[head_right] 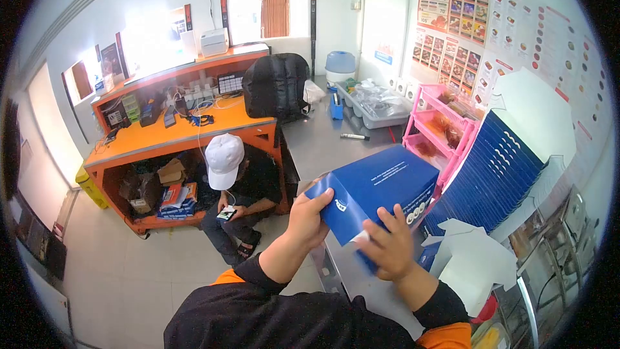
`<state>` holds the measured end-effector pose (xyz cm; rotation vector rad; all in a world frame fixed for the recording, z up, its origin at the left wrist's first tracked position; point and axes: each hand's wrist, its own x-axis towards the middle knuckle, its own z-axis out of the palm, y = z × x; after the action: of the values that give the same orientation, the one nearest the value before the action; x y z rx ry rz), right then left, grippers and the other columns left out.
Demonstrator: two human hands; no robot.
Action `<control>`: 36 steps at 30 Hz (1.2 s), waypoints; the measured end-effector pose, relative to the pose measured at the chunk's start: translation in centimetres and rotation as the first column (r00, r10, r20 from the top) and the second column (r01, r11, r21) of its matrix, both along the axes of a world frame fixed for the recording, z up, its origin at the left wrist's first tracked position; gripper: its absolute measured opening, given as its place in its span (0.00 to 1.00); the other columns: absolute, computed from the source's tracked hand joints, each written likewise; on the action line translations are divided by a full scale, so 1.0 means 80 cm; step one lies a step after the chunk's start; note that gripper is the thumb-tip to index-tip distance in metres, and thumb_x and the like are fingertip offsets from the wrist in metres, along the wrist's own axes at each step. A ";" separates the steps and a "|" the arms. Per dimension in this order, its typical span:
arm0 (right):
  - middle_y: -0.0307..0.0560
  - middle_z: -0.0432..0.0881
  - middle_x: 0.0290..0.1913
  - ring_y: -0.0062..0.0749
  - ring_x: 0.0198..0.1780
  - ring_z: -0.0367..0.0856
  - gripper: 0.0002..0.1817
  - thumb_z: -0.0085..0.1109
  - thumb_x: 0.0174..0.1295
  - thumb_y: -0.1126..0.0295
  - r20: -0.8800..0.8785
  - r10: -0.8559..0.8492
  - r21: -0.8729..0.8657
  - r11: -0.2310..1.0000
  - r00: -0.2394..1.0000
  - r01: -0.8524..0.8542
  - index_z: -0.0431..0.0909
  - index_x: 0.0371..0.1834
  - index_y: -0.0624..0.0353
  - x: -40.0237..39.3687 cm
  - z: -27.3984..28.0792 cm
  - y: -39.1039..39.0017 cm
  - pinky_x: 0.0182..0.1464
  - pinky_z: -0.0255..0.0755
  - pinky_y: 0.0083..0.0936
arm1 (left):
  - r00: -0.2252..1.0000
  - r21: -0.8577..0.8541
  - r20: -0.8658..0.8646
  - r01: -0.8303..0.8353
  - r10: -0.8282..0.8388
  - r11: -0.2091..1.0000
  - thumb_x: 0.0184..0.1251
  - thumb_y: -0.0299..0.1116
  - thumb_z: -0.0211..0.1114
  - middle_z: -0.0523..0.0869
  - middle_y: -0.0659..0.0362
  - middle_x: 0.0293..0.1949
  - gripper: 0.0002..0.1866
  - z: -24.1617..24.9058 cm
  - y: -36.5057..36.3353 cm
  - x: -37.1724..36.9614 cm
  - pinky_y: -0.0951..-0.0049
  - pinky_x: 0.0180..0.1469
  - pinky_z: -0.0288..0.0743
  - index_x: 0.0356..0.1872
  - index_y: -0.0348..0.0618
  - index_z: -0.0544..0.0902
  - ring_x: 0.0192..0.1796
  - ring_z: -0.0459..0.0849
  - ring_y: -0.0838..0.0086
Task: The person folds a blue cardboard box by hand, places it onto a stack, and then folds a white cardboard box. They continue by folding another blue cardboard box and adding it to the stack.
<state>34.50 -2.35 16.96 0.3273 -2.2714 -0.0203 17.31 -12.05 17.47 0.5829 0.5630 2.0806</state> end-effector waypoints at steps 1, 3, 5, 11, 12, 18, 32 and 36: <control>0.57 0.67 0.59 0.58 0.62 0.63 0.24 0.54 0.52 0.65 -0.106 0.071 -0.236 0.967 0.992 -0.094 0.69 0.56 0.52 -0.001 -0.005 0.003 0.64 0.46 0.56 | 1.000 0.029 -0.013 0.023 -0.023 0.999 0.63 0.28 0.55 0.78 0.58 0.39 0.15 -0.013 0.011 -0.006 0.70 0.45 0.77 0.50 0.37 0.69 0.41 0.80 0.73; 0.59 0.66 0.59 0.60 0.61 0.62 0.23 0.54 0.54 0.63 -0.170 -0.090 -0.211 0.976 0.981 0.053 0.70 0.54 0.53 -0.006 0.004 -0.008 0.63 0.49 0.56 | 0.994 0.029 -0.103 0.033 -0.029 0.999 0.63 0.28 0.56 0.78 0.57 0.41 0.16 -0.017 0.017 0.010 0.69 0.44 0.79 0.52 0.38 0.68 0.43 0.80 0.72; 0.62 0.64 0.59 0.62 0.59 0.62 0.22 0.54 0.55 0.59 -0.202 -0.328 -0.080 0.945 0.923 0.318 0.71 0.52 0.55 -0.015 0.007 -0.023 0.59 0.54 0.54 | 0.987 0.075 -0.145 0.080 -0.068 0.994 0.64 0.29 0.55 0.77 0.56 0.44 0.18 -0.030 0.027 0.031 0.68 0.41 0.81 0.55 0.41 0.66 0.46 0.79 0.70; 0.62 0.64 0.58 0.58 0.55 0.64 0.23 0.52 0.57 0.55 -0.143 -0.291 -0.185 0.947 0.946 0.263 0.72 0.52 0.57 -0.008 -0.001 -0.025 0.56 0.57 0.47 | 0.979 0.109 -0.015 0.203 -0.203 0.973 0.67 0.30 0.49 0.75 0.56 0.48 0.16 -0.012 0.018 0.044 0.70 0.44 0.79 0.54 0.41 0.68 0.49 0.77 0.70; 0.62 0.64 0.58 0.58 0.55 0.64 0.24 0.51 0.57 0.54 -0.159 -0.326 -0.211 0.933 0.932 0.290 0.72 0.52 0.58 -0.008 -0.004 -0.024 0.56 0.57 0.46 | 0.965 0.119 -0.214 0.182 -0.154 0.976 0.67 0.31 0.50 0.77 0.57 0.46 0.16 -0.021 0.020 0.048 0.72 0.43 0.78 0.54 0.40 0.68 0.49 0.77 0.70; 0.62 0.61 0.56 0.47 0.53 0.62 0.38 0.36 0.61 0.41 0.009 -0.407 -0.459 0.810 0.914 0.365 0.61 0.62 0.65 -0.009 -0.030 -0.017 0.54 0.56 0.37 | 0.685 -0.189 -0.698 0.110 -0.212 0.976 0.66 0.31 0.52 0.75 0.58 0.50 0.19 -0.055 0.028 0.046 0.72 0.52 0.70 0.57 0.43 0.65 0.50 0.75 0.73; 0.49 0.77 0.34 0.41 0.36 0.77 0.12 0.59 0.52 0.67 0.472 -0.080 -0.405 0.864 0.878 0.297 0.78 0.38 0.60 0.026 0.080 -0.014 0.37 0.71 0.30 | 0.271 -0.145 -0.142 0.946 -0.952 0.290 0.51 0.19 0.57 0.80 0.53 0.45 0.23 -0.057 -0.019 0.031 0.73 0.50 0.73 0.52 0.29 0.68 0.46 0.80 0.73; 0.47 0.76 0.32 0.41 0.35 0.76 0.14 0.62 0.48 0.65 0.539 0.224 -0.352 0.936 0.812 -0.025 0.78 0.38 0.58 0.019 0.061 -0.014 0.38 0.70 0.29 | 0.208 -0.086 -0.043 0.974 -0.977 0.211 0.53 0.21 0.59 0.78 0.52 0.47 0.25 -0.073 -0.020 0.037 0.72 0.51 0.73 0.54 0.28 0.66 0.47 0.80 0.71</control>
<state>35.99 -3.49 21.82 0.3351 -2.7819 0.6047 20.27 -13.62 11.65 0.7390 0.1362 0.7556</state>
